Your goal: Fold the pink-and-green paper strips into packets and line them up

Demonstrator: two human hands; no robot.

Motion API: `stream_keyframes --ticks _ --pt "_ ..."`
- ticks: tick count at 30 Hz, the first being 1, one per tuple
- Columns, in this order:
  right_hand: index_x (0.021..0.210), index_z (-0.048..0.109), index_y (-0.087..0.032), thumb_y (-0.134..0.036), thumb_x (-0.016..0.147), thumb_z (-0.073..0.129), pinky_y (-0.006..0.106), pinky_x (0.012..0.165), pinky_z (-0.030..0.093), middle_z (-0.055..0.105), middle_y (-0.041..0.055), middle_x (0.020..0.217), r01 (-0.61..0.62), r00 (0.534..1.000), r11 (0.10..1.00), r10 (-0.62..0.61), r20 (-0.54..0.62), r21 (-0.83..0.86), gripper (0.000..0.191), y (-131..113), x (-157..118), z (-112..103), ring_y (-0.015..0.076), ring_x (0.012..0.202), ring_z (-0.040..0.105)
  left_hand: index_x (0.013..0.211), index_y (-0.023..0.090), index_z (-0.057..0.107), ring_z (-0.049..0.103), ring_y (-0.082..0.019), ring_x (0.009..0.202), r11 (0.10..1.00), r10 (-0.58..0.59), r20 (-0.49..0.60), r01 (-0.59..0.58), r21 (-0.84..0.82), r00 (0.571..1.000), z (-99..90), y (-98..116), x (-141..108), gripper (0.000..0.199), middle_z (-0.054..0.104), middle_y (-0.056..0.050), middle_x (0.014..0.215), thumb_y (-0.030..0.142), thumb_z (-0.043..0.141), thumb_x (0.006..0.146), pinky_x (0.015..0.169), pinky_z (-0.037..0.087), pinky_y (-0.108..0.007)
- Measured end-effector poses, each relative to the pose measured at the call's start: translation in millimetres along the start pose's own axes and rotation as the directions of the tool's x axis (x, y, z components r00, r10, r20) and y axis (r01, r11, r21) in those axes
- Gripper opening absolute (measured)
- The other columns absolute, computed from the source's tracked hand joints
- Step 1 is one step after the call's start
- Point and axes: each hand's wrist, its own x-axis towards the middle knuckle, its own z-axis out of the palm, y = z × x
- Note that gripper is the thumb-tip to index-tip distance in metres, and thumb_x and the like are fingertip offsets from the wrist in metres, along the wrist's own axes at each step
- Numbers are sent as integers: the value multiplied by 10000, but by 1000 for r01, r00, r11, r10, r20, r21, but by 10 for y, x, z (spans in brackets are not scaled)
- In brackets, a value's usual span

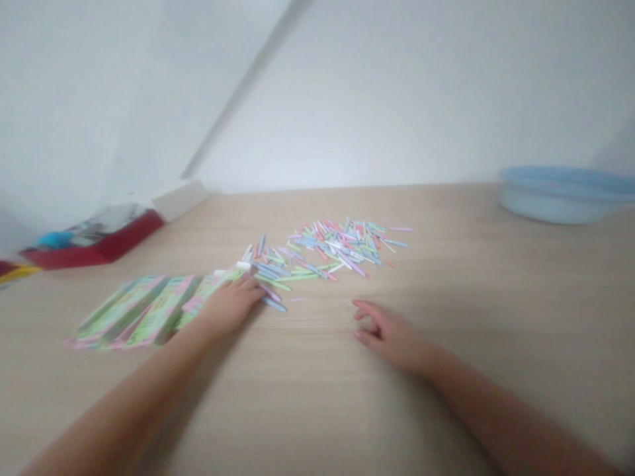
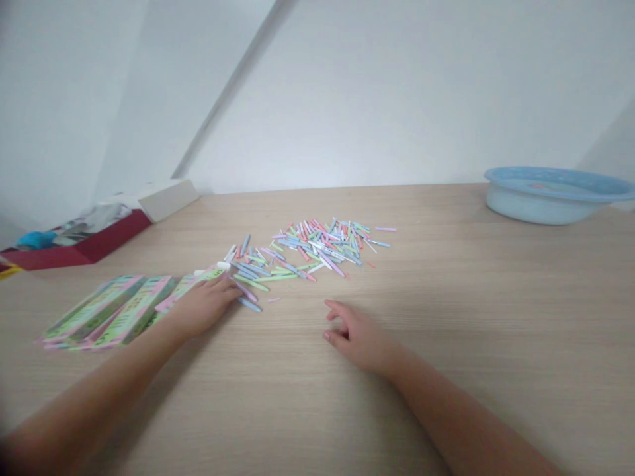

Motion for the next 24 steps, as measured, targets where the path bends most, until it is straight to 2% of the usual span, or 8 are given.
stream_keyframes --ticks 3,5,8,11,18,21,24 --pt "1516 429 -223 -366 949 617 355 776 538 644 95 1318 0 1000 1000 0 -1 -8 615 -4 1 -8 150 767 647 1157 183 695 591 -360 1243 991 -113 -35 115 65 993 12 71 146 349 639 -191 1322 146 406 965 994 490 -522" --pt "1514 438 -226 -368 952 618 359 789 539 648 97 1318 8 1000 1000 -8 0 -13 607 0 6 -8 153 775 652 1180 140 673 610 -375 1189 986 -137 -63 142 82 989 21 132 221 357 636 -224 1295 146 392 958 969 488 -531" --pt "1507 455 -225 -376 944 635 365 811 538 656 100 1307 22 1000 999 -22 -10 -23 610 13 8 -1 155 777 657 1302 158 624 595 -338 1218 995 -84 -80 88 55 993 31 226 316 410 644 -175 1318 177 430 942 1048 442 -487" --pt "1501 467 -228 -374 938 646 362 817 538 661 97 1300 23 1000 999 -24 -17 -31 609 21 3 7 152 771 659 1295 210 648 614 -318 1184 996 -92 -52 92 -12 994 36 325 415 397 681 -123 1293 267 438 963 1061 422 -473" --pt "1485 491 -212 -355 934 647 359 828 534 675 99 1281 29 999 999 -30 -19 -40 590 -20 -7 -7 160 791 673 1304 214 645 664 -329 1103 980 -194 -28 192 -52 981 100 470 717 421 710 -155 1217 367 403 995 947 473 -463" --pt "1484 495 -217 -363 940 641 358 834 532 674 96 1283 26 999 999 -27 -17 -44 582 -28 -3 -10 161 800 674 1202 223 681 693 -300 1007 984 -168 0 168 -66 986 121 488 866 346 737 -133 1127 353 453 976 852 500 -401" --pt "1481 499 -206 -354 940 639 355 837 531 677 97 1272 23 1000 999 -23 -14 -48 578 -26 2 -10 159 799 670 1158 240 692 700 -285 966 992 -102 14 102 -69 995 106 538 967 288 751 -109 1070 292 485 964 848 496 -391"
